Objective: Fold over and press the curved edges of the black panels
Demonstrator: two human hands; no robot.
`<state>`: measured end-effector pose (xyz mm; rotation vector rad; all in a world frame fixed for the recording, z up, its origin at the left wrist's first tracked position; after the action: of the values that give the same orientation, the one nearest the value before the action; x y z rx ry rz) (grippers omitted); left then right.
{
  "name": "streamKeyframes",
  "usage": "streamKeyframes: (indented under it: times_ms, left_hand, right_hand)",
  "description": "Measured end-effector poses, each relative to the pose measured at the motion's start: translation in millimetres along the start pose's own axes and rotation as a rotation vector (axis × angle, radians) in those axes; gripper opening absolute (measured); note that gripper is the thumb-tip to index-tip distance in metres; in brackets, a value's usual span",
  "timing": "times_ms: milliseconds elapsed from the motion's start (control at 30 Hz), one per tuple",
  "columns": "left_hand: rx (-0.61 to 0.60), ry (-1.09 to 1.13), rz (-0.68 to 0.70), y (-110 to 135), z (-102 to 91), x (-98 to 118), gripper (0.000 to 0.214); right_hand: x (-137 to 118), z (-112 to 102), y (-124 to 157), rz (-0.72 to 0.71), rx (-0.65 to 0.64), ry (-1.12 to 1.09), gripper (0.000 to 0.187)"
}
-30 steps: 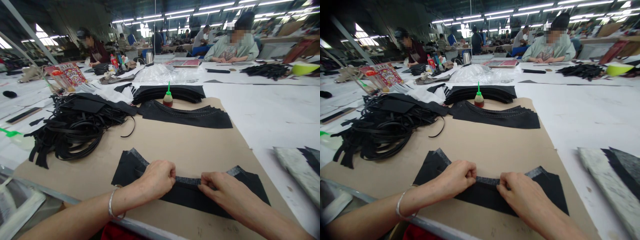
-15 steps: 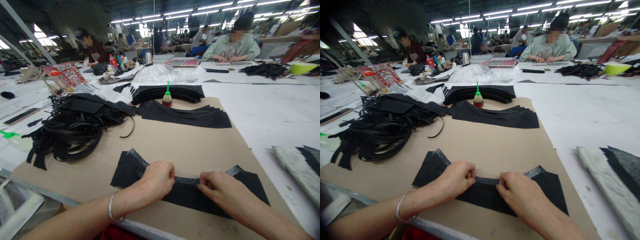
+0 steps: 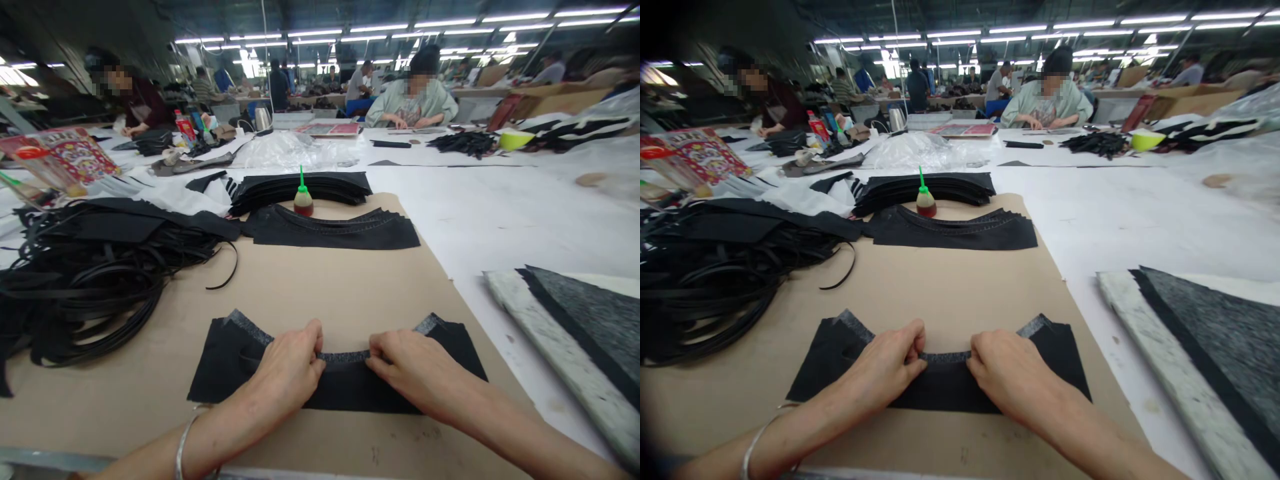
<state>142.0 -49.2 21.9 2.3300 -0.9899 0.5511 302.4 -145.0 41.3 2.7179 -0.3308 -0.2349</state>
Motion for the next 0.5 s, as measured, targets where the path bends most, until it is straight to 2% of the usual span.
streamKeyframes:
  times_ms: [200,367,433,500]
  left_hand:
    - [-0.025,-0.013,-0.030,0.9,-1.5,4.5,0.012]
    - [-0.038,-0.062,-0.044,1.2,-3.2,4.0,0.012]
    - [0.012,-0.095,-0.002,2.5,-3.9,4.2,0.013]
    - [0.100,-0.142,0.119,5.1,-3.1,7.0,0.019]
  right_hand:
    - [-3.7,3.0,0.0,-0.012,0.033,0.073,0.028]
    - [-2.4,1.3,0.9,0.021,0.063,0.122,0.019]
    - [1.9,2.6,3.0,0.052,0.086,0.121,0.019]
    - [6.7,6.5,5.9,0.083,0.111,0.108,0.022]
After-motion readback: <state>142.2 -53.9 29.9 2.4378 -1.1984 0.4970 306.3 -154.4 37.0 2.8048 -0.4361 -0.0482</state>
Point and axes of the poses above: each hand's wrist, its own y-axis away from the middle knuckle, its own z-axis out of the palm, x = y × z, the point moved 3 cm from there along -y, towards the middle knuckle, and after that the axes turned 5 degrees about y, right-handed, at the moved point
